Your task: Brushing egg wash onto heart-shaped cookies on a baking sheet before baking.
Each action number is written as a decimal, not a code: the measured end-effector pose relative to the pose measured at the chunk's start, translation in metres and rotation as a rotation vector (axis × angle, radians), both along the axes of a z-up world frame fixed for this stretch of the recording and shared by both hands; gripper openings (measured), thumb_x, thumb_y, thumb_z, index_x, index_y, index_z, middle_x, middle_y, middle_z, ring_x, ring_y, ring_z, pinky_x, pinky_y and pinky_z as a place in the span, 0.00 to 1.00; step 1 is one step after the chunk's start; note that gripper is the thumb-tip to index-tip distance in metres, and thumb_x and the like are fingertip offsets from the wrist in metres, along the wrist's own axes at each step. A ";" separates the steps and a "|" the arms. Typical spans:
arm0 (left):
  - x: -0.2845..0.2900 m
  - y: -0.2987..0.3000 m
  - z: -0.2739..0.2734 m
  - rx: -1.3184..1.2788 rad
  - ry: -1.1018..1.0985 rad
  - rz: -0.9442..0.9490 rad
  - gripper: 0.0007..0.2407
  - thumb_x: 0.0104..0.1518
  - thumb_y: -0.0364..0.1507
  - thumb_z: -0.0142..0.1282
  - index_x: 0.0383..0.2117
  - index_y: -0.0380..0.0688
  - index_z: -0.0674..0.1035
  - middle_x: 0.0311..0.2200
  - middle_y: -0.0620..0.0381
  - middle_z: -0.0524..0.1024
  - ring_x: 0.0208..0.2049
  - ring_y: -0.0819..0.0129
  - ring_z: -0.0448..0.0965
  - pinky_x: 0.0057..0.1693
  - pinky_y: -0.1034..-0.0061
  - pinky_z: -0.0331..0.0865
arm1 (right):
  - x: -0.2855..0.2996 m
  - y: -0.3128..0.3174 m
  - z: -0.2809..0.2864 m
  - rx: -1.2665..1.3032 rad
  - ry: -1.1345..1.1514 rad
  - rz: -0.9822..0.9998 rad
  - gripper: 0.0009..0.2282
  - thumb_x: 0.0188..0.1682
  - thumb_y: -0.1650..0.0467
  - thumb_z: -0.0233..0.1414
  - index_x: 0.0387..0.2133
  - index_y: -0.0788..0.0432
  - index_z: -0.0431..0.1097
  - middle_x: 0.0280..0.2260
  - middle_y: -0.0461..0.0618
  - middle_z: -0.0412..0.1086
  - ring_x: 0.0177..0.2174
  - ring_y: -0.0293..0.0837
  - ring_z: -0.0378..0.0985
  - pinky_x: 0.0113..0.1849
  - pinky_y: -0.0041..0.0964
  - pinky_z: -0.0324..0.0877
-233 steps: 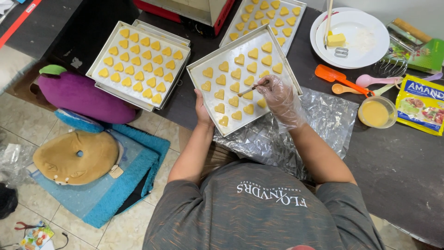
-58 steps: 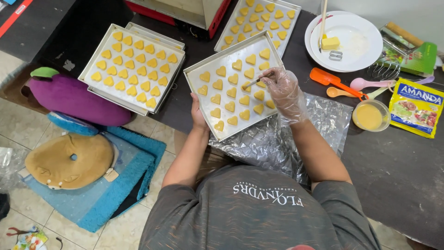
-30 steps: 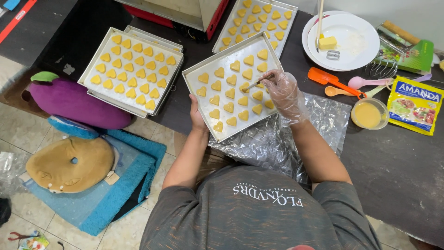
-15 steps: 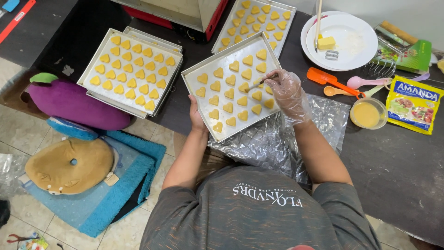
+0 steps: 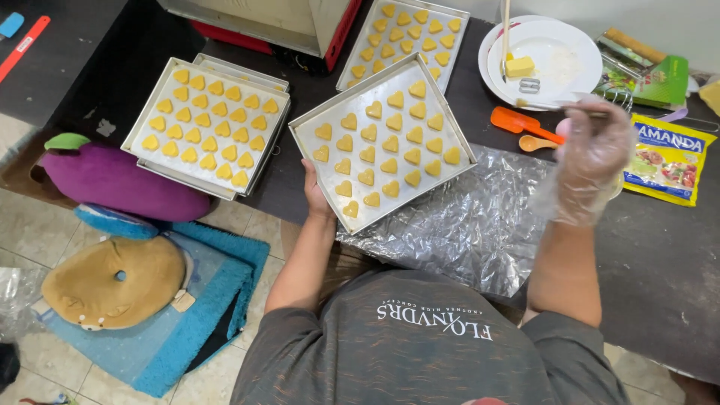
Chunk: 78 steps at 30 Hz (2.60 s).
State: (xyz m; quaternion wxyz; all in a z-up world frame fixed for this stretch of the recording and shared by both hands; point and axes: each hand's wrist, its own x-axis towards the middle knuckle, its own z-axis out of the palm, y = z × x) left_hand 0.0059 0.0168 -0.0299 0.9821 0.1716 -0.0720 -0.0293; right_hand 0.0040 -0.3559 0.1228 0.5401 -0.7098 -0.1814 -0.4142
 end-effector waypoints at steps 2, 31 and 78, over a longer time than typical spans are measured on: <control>-0.001 0.000 0.003 0.006 0.000 0.002 0.33 0.63 0.51 0.43 0.70 0.46 0.59 0.69 0.43 0.60 0.68 0.43 0.61 0.70 0.44 0.58 | -0.006 -0.049 -0.010 -0.075 -0.120 -0.127 0.05 0.65 0.79 0.54 0.45 0.74 0.66 0.40 0.68 0.72 0.40 0.61 0.80 0.44 0.47 0.77; -0.008 -0.009 0.031 0.076 0.088 0.002 0.36 0.60 0.54 0.39 0.72 0.49 0.55 0.71 0.45 0.56 0.69 0.43 0.58 0.70 0.45 0.56 | -0.064 -0.166 -0.124 -0.376 0.372 -0.820 0.03 0.55 0.79 0.60 0.40 0.69 0.76 0.33 0.63 0.76 0.32 0.55 0.81 0.30 0.47 0.76; 0.052 0.000 0.155 0.238 0.156 -0.382 0.35 0.56 0.56 0.38 0.65 0.46 0.68 0.63 0.37 0.68 0.62 0.39 0.69 0.66 0.43 0.64 | -0.037 0.105 0.071 0.586 1.075 0.230 0.18 0.57 0.58 0.49 0.50 0.58 0.71 0.40 0.53 0.77 0.38 0.42 0.82 0.51 0.40 0.75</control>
